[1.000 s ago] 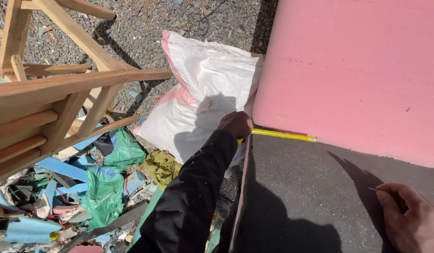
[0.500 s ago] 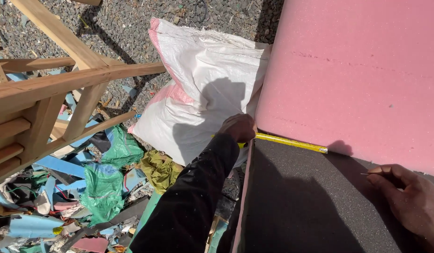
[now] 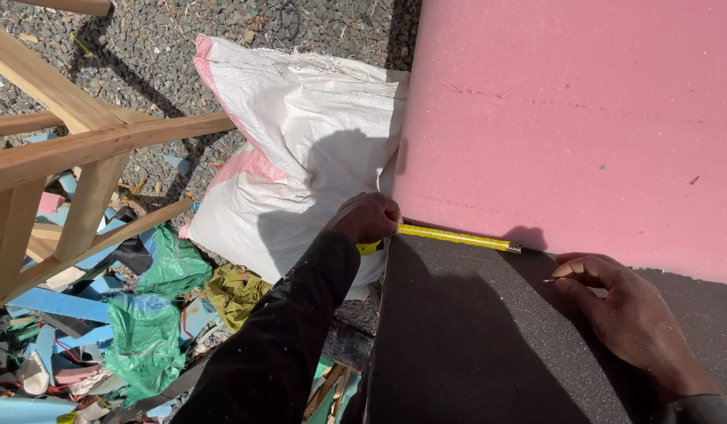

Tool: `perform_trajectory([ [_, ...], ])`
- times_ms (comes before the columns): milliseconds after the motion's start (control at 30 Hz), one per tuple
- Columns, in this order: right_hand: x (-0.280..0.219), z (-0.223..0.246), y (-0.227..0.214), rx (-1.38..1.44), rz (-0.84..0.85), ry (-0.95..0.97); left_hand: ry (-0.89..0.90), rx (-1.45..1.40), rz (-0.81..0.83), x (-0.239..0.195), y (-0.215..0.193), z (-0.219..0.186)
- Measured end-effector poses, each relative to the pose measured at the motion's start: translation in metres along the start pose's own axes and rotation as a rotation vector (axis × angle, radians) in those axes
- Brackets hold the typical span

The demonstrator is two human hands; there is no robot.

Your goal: The person measures and marks a large blue foam block using a tape measure and a pencil. They then move to a black foam block and repeat the measuring and marking process. The task is performed outdoors in a cluttered area with various foam scraps and wooden pallets visible.

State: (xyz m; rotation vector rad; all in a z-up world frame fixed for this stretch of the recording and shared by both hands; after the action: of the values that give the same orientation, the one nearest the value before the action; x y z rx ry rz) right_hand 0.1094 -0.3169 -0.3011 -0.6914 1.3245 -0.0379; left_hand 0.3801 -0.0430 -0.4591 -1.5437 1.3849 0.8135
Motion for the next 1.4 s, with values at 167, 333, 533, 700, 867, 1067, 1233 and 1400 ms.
perform_trajectory([
  [167, 0.064, 0.016, 0.043, 0.020, -0.007, -0.292, -0.014, -0.085, 0.011, -0.010, -0.001, -0.002],
  [333, 0.118, 0.036, 0.083, -0.369, 0.149, -0.381, -0.023, -0.191, 0.017, -0.012, 0.000, 0.001],
  [533, 0.125, 0.022, 0.077, -0.277, 0.200, -0.273, 0.010, -0.162, 0.000, 0.001, 0.007, 0.015],
  [700, 0.119, 0.031, 0.069, 0.026, 0.227, -0.357, 0.021, -0.180, 0.007, -0.005, 0.004, 0.012],
  [867, 0.122, 0.024, 0.066, 0.014, 0.232, -0.292, 0.030, -0.215, -0.005, -0.015, -0.007, 0.017],
  [1067, 0.135, 0.007, 0.071, 0.066, 0.257, -0.212, 0.040, -0.257, 0.020, -0.022, -0.014, 0.025],
  [1233, 0.143, -0.006, 0.077, 0.132, 0.292, -0.179, 0.049, -0.237, 0.042, -0.019, -0.007, 0.022],
  [1400, 0.143, -0.002, 0.079, 0.208, 0.290, -0.271, 0.059, -0.170, 0.098, -0.019, -0.007, 0.020],
])
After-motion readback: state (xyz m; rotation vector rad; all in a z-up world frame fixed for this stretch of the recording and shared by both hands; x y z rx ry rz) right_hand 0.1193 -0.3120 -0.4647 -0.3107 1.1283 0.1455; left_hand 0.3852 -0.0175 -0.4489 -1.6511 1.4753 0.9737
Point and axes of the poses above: each hand's wrist, its own x-axis towards the middle knuckle, its own y-axis out of the palm, z = x × y, the point moved 8 cm from there along x, towards the middle knuckle, and after that the axes turned 12 degrees about -x, right-handed, at the moved point
